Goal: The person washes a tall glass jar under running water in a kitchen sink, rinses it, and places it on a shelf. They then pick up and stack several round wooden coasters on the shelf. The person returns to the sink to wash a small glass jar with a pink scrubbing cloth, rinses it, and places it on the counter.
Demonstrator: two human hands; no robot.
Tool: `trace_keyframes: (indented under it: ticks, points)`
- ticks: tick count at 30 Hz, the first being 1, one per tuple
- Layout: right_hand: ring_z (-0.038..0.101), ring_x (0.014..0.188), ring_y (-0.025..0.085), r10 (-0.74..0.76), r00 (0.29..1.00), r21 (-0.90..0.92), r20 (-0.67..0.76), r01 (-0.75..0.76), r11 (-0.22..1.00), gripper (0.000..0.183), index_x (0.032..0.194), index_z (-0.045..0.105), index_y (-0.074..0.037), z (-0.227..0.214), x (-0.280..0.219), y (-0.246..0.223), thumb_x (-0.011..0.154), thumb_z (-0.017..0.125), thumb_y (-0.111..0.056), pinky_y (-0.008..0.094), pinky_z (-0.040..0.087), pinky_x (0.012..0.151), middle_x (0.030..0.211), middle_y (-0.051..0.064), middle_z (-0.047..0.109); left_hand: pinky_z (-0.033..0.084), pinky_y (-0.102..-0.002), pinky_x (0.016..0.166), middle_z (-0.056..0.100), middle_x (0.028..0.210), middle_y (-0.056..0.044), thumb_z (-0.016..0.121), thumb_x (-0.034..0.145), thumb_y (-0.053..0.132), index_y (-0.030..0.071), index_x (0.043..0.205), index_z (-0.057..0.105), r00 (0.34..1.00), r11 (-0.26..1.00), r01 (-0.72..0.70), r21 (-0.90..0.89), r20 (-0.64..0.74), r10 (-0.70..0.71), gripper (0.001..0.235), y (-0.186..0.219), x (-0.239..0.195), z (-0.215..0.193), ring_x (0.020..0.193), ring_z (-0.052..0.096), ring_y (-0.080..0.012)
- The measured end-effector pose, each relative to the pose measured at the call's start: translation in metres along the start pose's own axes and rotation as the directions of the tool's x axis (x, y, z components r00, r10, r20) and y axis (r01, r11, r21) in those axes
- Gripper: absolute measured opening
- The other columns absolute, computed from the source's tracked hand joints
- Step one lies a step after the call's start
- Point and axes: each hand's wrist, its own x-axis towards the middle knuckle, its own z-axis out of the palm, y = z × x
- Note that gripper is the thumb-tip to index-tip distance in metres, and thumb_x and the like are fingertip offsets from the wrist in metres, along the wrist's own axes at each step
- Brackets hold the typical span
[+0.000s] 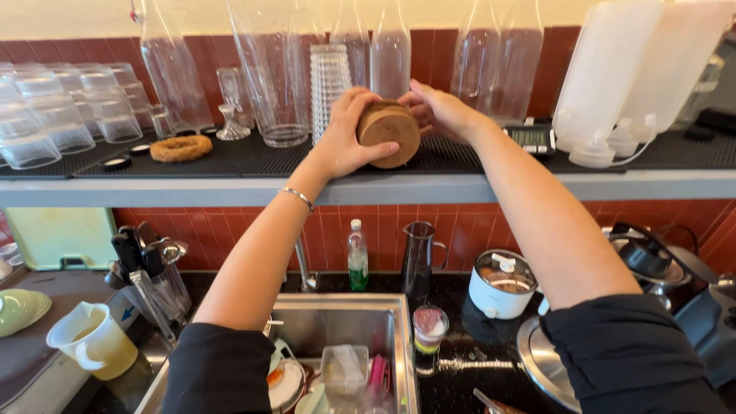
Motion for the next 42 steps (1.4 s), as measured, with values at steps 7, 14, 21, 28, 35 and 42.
trace_keyframes:
  ticks: [7,14,21,28,35,42]
  points:
    - [0.059,0.13,0.023,-0.192,0.964,-0.057,0.184,0.206,0.977,0.079,0.137,0.057,-0.012,0.026,-0.016,-0.017,0.091,0.047,-0.077,0.044,0.045,0.113,0.14,0.015,0.061,0.051,-0.042,0.108,0.064,0.129,-0.021,0.087,0.078,0.045,0.005,0.144,0.034,0.958,0.941,0.232,-0.247,0.228,-0.176,0.094,0.01,0.0,-0.004,0.124,0.066,-0.0326]
    - [0.058,0.12,0.02,-0.208,0.966,-0.078,-0.153,0.198,0.977,0.065,0.135,0.048,-0.023,0.039,-0.048,-0.042,0.093,0.046,-0.071,0.051,0.048,0.099,0.134,0.007,0.057,0.055,-0.041,0.11,0.065,0.134,-0.02,0.088,0.083,0.046,0.003,0.148,0.036,0.954,0.876,0.298,-0.38,0.156,-0.257,0.093,0.005,0.016,0.002,0.128,0.066,-0.0293]
    - [0.064,0.123,0.02,-0.262,0.942,0.111,-0.209,0.289,0.951,0.046,0.133,0.062,-0.011,0.036,-0.015,0.005,0.103,0.047,-0.043,0.04,0.053,0.105,0.132,0.008,0.067,0.049,-0.04,0.112,0.051,0.145,-0.022,0.093,0.077,0.044,-0.002,0.154,0.021,0.902,0.817,0.427,-0.387,0.25,-0.353,0.115,-0.01,0.013,0.028,0.134,0.057,-0.0296]
    - [0.058,0.128,0.017,-0.16,0.92,0.091,-0.357,0.205,0.974,0.057,0.136,0.061,-0.007,0.063,-0.035,-0.015,0.106,0.042,-0.052,0.034,0.042,0.109,0.136,0.01,0.065,0.049,-0.036,0.112,0.051,0.148,-0.021,0.098,0.064,0.034,-0.007,0.155,0.018,0.756,0.604,0.636,-0.48,0.231,-0.613,0.128,0.004,0.008,0.039,0.136,0.056,-0.0276]
    - [0.051,0.134,0.016,-0.201,0.929,0.003,-0.31,0.212,0.977,0.063,0.147,0.049,-0.006,0.066,-0.033,-0.007,0.106,0.039,-0.053,0.034,0.037,0.112,0.144,0.007,0.056,0.051,-0.037,0.107,0.055,0.14,-0.021,0.094,0.064,0.034,-0.007,0.153,0.013,0.825,0.592,0.545,-0.593,0.257,-0.503,0.127,0.005,0.016,0.039,0.131,0.057,-0.0291]
    - [0.065,0.123,0.021,-0.493,0.799,-0.033,-0.343,0.515,0.857,0.046,0.139,0.058,-0.006,0.058,-0.033,-0.037,0.111,0.045,-0.041,0.038,0.053,0.108,0.132,0.012,0.066,0.053,-0.039,0.11,0.057,0.14,-0.023,0.097,0.07,0.05,-0.005,0.146,0.035,0.943,0.93,0.331,-0.16,0.01,-0.334,0.112,0.012,0.034,0.021,0.13,0.062,-0.032]
